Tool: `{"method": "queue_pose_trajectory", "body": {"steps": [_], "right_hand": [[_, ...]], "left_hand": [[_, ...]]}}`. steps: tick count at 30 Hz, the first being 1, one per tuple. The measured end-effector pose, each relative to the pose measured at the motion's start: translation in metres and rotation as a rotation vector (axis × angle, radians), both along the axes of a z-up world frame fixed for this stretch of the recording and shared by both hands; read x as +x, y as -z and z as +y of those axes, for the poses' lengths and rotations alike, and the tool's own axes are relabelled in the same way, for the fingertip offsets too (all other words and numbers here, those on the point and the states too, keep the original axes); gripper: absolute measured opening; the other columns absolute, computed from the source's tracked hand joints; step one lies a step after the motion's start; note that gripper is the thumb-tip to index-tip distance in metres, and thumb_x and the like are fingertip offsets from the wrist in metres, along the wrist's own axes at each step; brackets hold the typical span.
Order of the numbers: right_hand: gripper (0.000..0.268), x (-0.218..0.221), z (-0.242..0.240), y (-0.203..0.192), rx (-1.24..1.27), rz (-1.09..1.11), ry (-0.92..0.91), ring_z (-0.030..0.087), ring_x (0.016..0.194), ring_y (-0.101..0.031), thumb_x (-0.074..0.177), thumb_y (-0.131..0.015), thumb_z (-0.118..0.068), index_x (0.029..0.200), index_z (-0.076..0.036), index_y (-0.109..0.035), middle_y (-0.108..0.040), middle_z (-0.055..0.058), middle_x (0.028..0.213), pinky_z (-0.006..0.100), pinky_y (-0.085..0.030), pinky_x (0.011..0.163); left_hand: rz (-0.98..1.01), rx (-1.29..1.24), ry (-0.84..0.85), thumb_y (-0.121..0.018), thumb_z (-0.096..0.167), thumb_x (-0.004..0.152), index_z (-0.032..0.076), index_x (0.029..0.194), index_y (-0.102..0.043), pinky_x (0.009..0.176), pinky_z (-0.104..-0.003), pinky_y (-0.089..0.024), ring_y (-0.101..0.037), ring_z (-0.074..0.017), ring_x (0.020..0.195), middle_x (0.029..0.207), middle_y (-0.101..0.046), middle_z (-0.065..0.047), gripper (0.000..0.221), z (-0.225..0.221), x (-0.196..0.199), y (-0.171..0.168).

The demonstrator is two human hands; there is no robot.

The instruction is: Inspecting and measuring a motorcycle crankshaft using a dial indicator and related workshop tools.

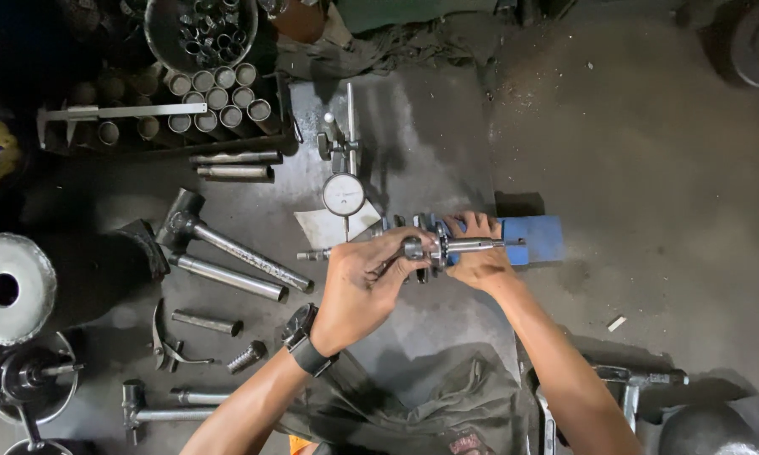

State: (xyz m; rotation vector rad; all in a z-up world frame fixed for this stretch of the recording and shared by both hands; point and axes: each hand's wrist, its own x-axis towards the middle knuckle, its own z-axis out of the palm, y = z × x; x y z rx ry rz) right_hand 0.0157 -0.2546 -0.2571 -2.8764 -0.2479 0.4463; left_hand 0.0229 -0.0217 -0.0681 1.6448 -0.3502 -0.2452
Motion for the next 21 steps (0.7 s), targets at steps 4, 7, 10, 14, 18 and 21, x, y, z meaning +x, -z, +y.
{"method": "queue_pose_trajectory", "body": {"steps": [4, 7, 10, 14, 18, 21], "right_hand": [[0.084, -0.003, -0.002, 0.008, 0.005, 0.032, 0.027, 0.039, 0.127, -0.046, 0.066, -0.085, -0.034, 0.14, -0.013, -0.052, -0.051, 0.016, 0.134, 0.056, -0.037, 0.107], [0.087, -0.003, -0.001, 0.007, -0.008, 0.031, 0.024, 0.038, 0.128, -0.045, 0.064, -0.086, -0.033, 0.141, -0.013, -0.051, -0.05, 0.016, 0.135, 0.056, -0.036, 0.108], [0.09, -0.005, -0.002, 0.006, -0.011, 0.041, 0.022, 0.037, 0.131, -0.043, 0.062, -0.087, -0.033, 0.142, -0.015, -0.05, -0.049, 0.015, 0.136, 0.056, -0.035, 0.11], [0.097, -0.005, -0.003, 0.009, 0.004, 0.055, 0.03, 0.039, 0.132, -0.041, 0.062, -0.09, -0.037, 0.146, -0.017, -0.045, -0.046, 0.016, 0.139, 0.056, -0.034, 0.111], [0.101, -0.003, 0.004, 0.004, -0.035, 0.108, 0.012, 0.038, 0.137, -0.039, 0.065, -0.091, -0.037, 0.151, -0.016, -0.041, -0.044, 0.016, 0.144, 0.055, -0.032, 0.115], [0.103, -0.002, 0.012, 0.009, -0.156, 0.18, -0.049, 0.039, 0.14, -0.031, 0.068, -0.089, -0.045, 0.151, -0.012, -0.037, -0.035, 0.02, 0.149, 0.06, -0.022, 0.117]], "left_hand": [[-0.118, 0.087, 0.014, -0.071, 0.002, 0.094, -0.002, 0.112, -0.073, 0.076, -0.026, -0.06, -0.077, -0.0164, 0.085, 0.105, -0.079, -0.012, 0.019, -0.001, -0.002, 0.008], [-0.114, 0.099, 0.037, -0.07, 0.002, 0.094, 0.0, 0.115, -0.072, 0.076, -0.027, -0.06, -0.079, -0.0191, 0.086, 0.103, -0.079, -0.012, 0.021, 0.001, -0.003, 0.004], [-0.118, 0.11, 0.109, -0.069, 0.001, 0.09, 0.001, 0.118, -0.07, 0.078, -0.03, -0.061, -0.079, -0.0232, 0.091, 0.109, -0.076, -0.014, 0.028, 0.011, -0.016, 0.001], [-0.393, 0.177, 0.337, -0.067, -0.003, 0.074, -0.001, 0.122, -0.066, 0.101, -0.048, -0.052, -0.068, -0.0351, 0.12, 0.133, -0.066, -0.018, 0.048, 0.032, -0.05, 0.021], [-0.662, 0.348, 0.433, -0.071, 0.001, 0.072, 0.0, 0.122, -0.065, 0.116, -0.059, -0.041, -0.057, -0.0383, 0.137, 0.137, -0.063, -0.016, 0.05, 0.039, -0.082, 0.064], [-0.511, 0.399, 0.387, -0.07, 0.001, 0.071, 0.003, 0.111, -0.064, 0.111, -0.049, -0.046, -0.057, -0.0366, 0.136, 0.138, -0.065, -0.016, 0.04, 0.041, -0.105, 0.109]]}}
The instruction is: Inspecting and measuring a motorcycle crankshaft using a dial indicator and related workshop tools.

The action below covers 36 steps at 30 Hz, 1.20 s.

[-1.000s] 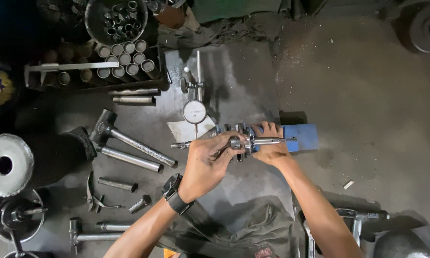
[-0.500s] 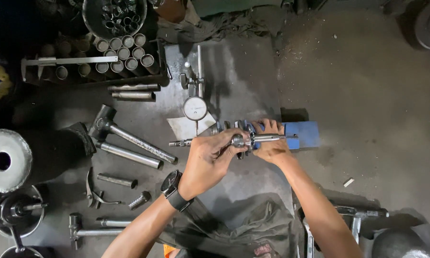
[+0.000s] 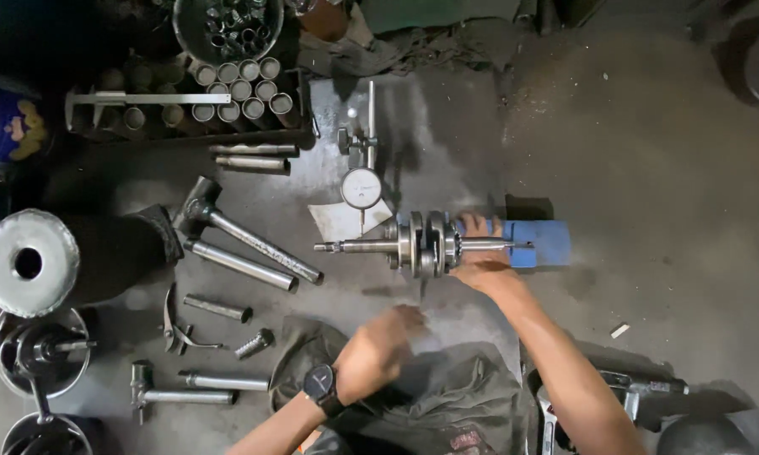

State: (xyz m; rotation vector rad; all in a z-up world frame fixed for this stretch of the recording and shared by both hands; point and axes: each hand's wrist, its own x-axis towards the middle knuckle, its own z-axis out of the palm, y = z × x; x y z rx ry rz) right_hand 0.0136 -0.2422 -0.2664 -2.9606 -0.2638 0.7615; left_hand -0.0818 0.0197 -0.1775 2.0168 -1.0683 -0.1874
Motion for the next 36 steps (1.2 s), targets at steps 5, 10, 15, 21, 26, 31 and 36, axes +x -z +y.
{"method": "queue_pose_trajectory", "body": {"steps": [5, 10, 15, 21, 26, 31, 36], "right_hand": [[0.076, -0.003, -0.011, 0.07, 0.15, -0.308, -0.162, 0.042, 0.139, -0.042, 0.088, -0.069, -0.048, 0.146, -0.003, -0.05, -0.045, 0.023, 0.153, 0.061, -0.034, 0.113], [0.087, 0.006, 0.005, 0.023, 0.084, -0.197, -0.145, 0.043, 0.132, -0.045, 0.072, -0.076, -0.049, 0.139, 0.001, -0.05, -0.047, 0.025, 0.145, 0.057, -0.039, 0.105], [0.084, 0.008, 0.007, 0.012, 0.111, -0.175, -0.172, 0.043, 0.128, -0.046, 0.067, -0.082, -0.044, 0.134, -0.002, -0.053, -0.048, 0.024, 0.141, 0.057, -0.039, 0.103], [0.08, 0.008, 0.002, 0.035, 0.219, -0.087, -0.019, 0.041, 0.134, -0.046, 0.072, -0.08, -0.041, 0.138, -0.005, -0.052, -0.05, 0.019, 0.143, 0.054, -0.039, 0.111], [0.08, 0.004, -0.001, 0.05, 0.201, -0.125, -0.011, 0.046, 0.14, -0.037, 0.083, -0.073, -0.038, 0.147, -0.003, -0.04, -0.042, 0.024, 0.15, 0.059, -0.027, 0.115], [0.065, -0.006, -0.02, 0.038, 0.236, -0.23, 0.013, 0.04, 0.14, -0.045, 0.089, -0.069, -0.02, 0.149, -0.007, -0.046, -0.051, 0.019, 0.149, 0.058, -0.032, 0.119], [0.078, -0.024, -0.063, -0.006, 0.277, -0.281, 0.142, 0.034, 0.133, -0.051, 0.067, -0.065, 0.002, 0.143, -0.014, -0.055, -0.054, 0.013, 0.145, 0.046, -0.045, 0.11]], "left_hand": [[0.81, -0.507, -0.841, -0.07, 0.014, 0.095, -0.001, 0.122, -0.064, 0.098, -0.032, -0.052, -0.066, -0.0173, 0.11, 0.121, -0.07, -0.011, 0.031, -0.018, 0.023, 0.053], [1.157, -1.046, -0.816, -0.069, 0.013, 0.097, 0.001, 0.131, -0.065, 0.101, -0.029, -0.048, -0.063, -0.0117, 0.113, 0.127, -0.069, -0.005, 0.037, -0.04, 0.055, 0.05], [1.223, -1.173, -0.748, -0.069, 0.014, 0.098, -0.001, 0.131, -0.066, 0.101, -0.03, -0.049, -0.064, -0.0131, 0.111, 0.124, -0.071, -0.005, 0.037, -0.039, 0.056, 0.055], [1.233, -1.136, -0.749, -0.072, 0.015, 0.097, 0.0, 0.13, -0.068, 0.095, -0.03, -0.049, -0.062, -0.0121, 0.107, 0.121, -0.071, -0.004, 0.037, -0.036, 0.057, 0.048], [1.261, -1.134, -0.77, -0.072, 0.016, 0.095, 0.002, 0.128, -0.068, 0.096, -0.03, -0.051, -0.064, -0.0117, 0.106, 0.12, -0.072, -0.002, 0.036, -0.036, 0.057, 0.048], [1.213, -1.116, -0.737, -0.073, 0.016, 0.096, 0.002, 0.137, -0.063, 0.094, -0.03, -0.048, -0.061, -0.0125, 0.11, 0.128, -0.068, -0.003, 0.044, -0.032, 0.056, 0.055], [1.204, -1.163, -0.652, -0.07, 0.016, 0.095, 0.005, 0.147, -0.051, 0.102, -0.03, -0.049, -0.059, -0.0133, 0.122, 0.141, -0.059, -0.003, 0.056, -0.029, 0.055, 0.055]]}}
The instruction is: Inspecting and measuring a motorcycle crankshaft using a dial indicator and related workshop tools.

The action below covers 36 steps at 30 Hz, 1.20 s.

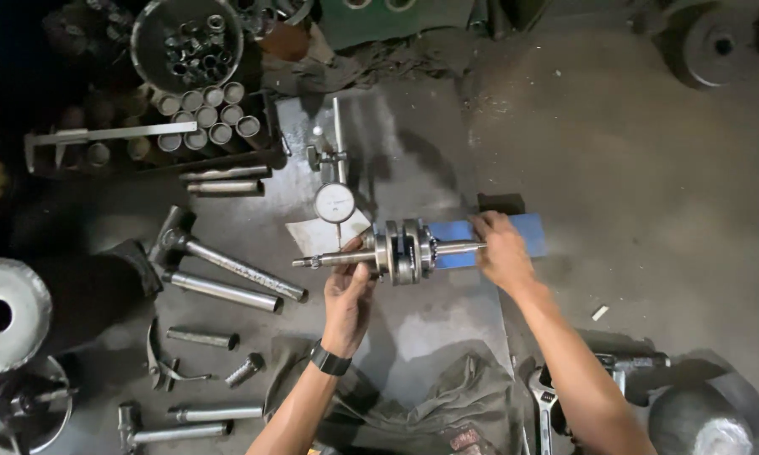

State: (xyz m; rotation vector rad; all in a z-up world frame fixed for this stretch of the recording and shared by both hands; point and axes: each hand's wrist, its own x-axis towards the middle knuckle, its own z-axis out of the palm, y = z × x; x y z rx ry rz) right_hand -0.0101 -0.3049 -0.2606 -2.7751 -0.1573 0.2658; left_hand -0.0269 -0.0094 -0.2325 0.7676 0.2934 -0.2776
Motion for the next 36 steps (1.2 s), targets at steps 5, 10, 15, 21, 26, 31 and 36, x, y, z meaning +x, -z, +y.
{"method": "queue_pose_trajectory", "body": {"steps": [5, 10, 15, 21, 26, 31, 36], "right_hand": [[0.032, -0.033, 0.014, 0.025, 0.233, 0.515, 0.337, 0.025, 0.103, -0.075, 0.088, -0.08, -0.03, 0.11, -0.008, -0.074, -0.079, 0.012, 0.11, 0.039, -0.058, 0.095], [0.037, -0.01, 0.033, -0.028, 0.206, 0.55, 0.248, 0.029, 0.104, -0.072, 0.099, -0.06, -0.036, 0.134, -0.025, -0.065, -0.07, 0.01, 0.124, 0.042, -0.057, 0.093], [0.061, 0.025, 0.014, 0.009, -0.204, -0.285, -0.356, 0.038, 0.116, -0.061, 0.077, -0.06, -0.016, 0.138, -0.017, -0.062, -0.066, 0.014, 0.133, 0.047, -0.054, 0.083], [0.035, 0.041, 0.017, 0.011, -0.409, 0.017, -0.528, 0.029, 0.106, -0.061, 0.078, -0.068, -0.03, 0.108, -0.01, -0.067, -0.066, 0.008, 0.103, 0.046, -0.053, 0.083], [0.032, 0.0, -0.02, 0.084, 0.084, -0.06, 0.073, 0.026, 0.094, -0.072, 0.081, -0.065, -0.023, 0.109, -0.009, -0.072, -0.074, 0.008, 0.099, 0.038, -0.057, 0.082], [0.053, 0.019, -0.014, -0.031, 0.976, 0.305, 0.771, 0.016, 0.082, -0.069, 0.105, -0.05, -0.051, 0.101, -0.004, -0.074, -0.076, 0.006, 0.089, 0.031, -0.051, 0.071], [0.063, 0.016, 0.002, -0.056, 0.837, 0.593, 0.776, 0.025, 0.054, -0.065, 0.096, -0.054, -0.057, 0.086, 0.003, -0.073, -0.072, 0.017, 0.069, 0.04, -0.054, 0.053]], "left_hand": [[0.001, 0.009, 0.016, -0.072, 0.017, 0.096, 0.006, 0.151, -0.052, 0.097, -0.031, -0.045, -0.057, -0.0142, 0.119, 0.141, -0.059, -0.003, 0.06, 0.004, 0.0, 0.003], [0.005, 0.011, 0.005, -0.073, 0.019, 0.095, 0.004, 0.146, -0.057, 0.096, -0.029, -0.047, -0.059, -0.0131, 0.115, 0.136, -0.064, -0.002, 0.055, 0.003, -0.004, 0.01], [0.051, 0.027, -0.04, -0.072, 0.015, 0.098, 0.003, 0.143, -0.063, 0.089, -0.03, -0.045, -0.059, -0.0138, 0.106, 0.13, -0.069, -0.004, 0.047, 0.005, -0.006, 0.029], [0.05, -0.033, -0.06, -0.07, 0.012, 0.096, 0.001, 0.136, -0.065, 0.107, -0.033, -0.046, -0.061, -0.0146, 0.122, 0.138, -0.066, -0.006, 0.041, -0.001, -0.003, 0.014], [-0.038, -0.024, -0.067, -0.073, 0.011, 0.094, 0.0, 0.145, -0.054, 0.112, -0.035, -0.044, -0.056, -0.0177, 0.131, 0.144, -0.059, -0.007, 0.055, -0.004, -0.006, 0.034], [-0.094, 0.02, -0.042, -0.078, 0.011, 0.09, -0.001, 0.153, -0.043, 0.114, -0.037, -0.042, -0.052, -0.0201, 0.134, 0.146, -0.054, -0.009, 0.073, -0.007, -0.007, 0.036], [-0.139, 0.007, -0.004, -0.081, 0.01, 0.088, -0.003, 0.158, -0.033, 0.119, -0.035, -0.038, -0.049, -0.0186, 0.138, 0.15, -0.05, -0.009, 0.085, -0.016, -0.009, 0.032]]}}
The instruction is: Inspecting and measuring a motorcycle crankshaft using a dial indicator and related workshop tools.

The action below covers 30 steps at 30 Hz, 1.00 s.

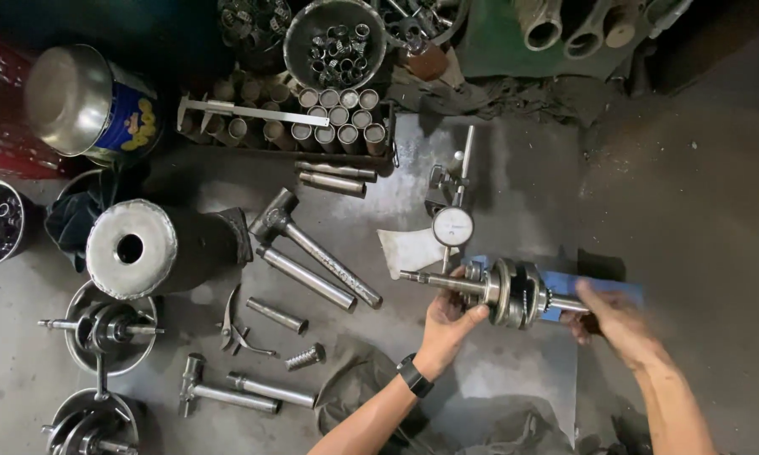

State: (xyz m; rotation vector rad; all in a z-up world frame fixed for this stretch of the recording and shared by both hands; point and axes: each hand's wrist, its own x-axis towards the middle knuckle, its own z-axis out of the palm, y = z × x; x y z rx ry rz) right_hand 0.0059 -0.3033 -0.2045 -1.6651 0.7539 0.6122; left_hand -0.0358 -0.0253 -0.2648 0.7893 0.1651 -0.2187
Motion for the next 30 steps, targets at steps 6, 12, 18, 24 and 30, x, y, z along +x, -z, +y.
{"method": "queue_pose_trajectory", "body": {"steps": [6, 12, 18, 24, 30], "right_hand": [[0.051, -0.012, -0.031, 0.06, 0.029, -0.081, -0.122, 0.022, 0.055, -0.058, 0.097, -0.071, -0.04, 0.085, 0.01, -0.075, -0.066, 0.017, 0.067, 0.036, -0.048, 0.052], [0.029, -0.008, -0.003, 0.01, 0.05, -0.144, -0.124, 0.02, 0.063, -0.07, 0.08, -0.073, -0.024, 0.097, -0.001, -0.078, -0.076, 0.011, 0.075, 0.037, -0.059, 0.056], [0.037, -0.002, -0.008, 0.018, 0.076, -0.036, -0.026, 0.022, 0.054, -0.059, 0.091, -0.073, -0.025, 0.085, 0.011, -0.075, -0.066, 0.016, 0.063, 0.038, -0.047, 0.051], [0.045, 0.002, -0.001, 0.009, 0.016, -0.023, -0.109, 0.021, 0.053, -0.057, 0.095, -0.071, -0.033, 0.077, 0.008, -0.072, -0.064, 0.014, 0.06, 0.037, -0.045, 0.051], [0.031, -0.001, 0.006, -0.012, 0.106, -0.199, -0.163, 0.02, 0.066, -0.065, 0.084, -0.076, -0.03, 0.087, 0.0, -0.077, -0.071, 0.012, 0.074, 0.036, -0.056, 0.063]], "left_hand": [[0.04, 0.014, -0.001, -0.081, 0.01, 0.087, -0.005, 0.158, -0.031, 0.119, -0.035, -0.038, -0.049, -0.0198, 0.138, 0.15, -0.05, -0.011, 0.089, 0.0, 0.001, -0.008], [0.066, -0.011, 0.018, -0.082, 0.011, 0.086, -0.004, 0.158, -0.031, 0.117, -0.035, -0.041, -0.049, -0.0194, 0.138, 0.148, -0.051, -0.01, 0.089, 0.002, 0.003, -0.015], [0.064, -0.019, 0.019, -0.082, 0.01, 0.086, -0.002, 0.159, -0.032, 0.116, -0.035, -0.041, -0.05, -0.0186, 0.136, 0.147, -0.052, -0.008, 0.089, 0.0, -0.002, -0.002], [0.061, -0.015, 0.014, -0.082, 0.008, 0.086, -0.002, 0.158, -0.033, 0.115, -0.036, -0.042, -0.052, -0.0199, 0.133, 0.144, -0.053, -0.009, 0.088, 0.001, -0.001, -0.002], [0.062, 0.034, 0.029, -0.082, 0.01, 0.086, -0.002, 0.158, -0.033, 0.117, -0.036, -0.04, -0.052, -0.0191, 0.134, 0.145, -0.053, -0.009, 0.087, 0.004, 0.0, -0.01]]}}
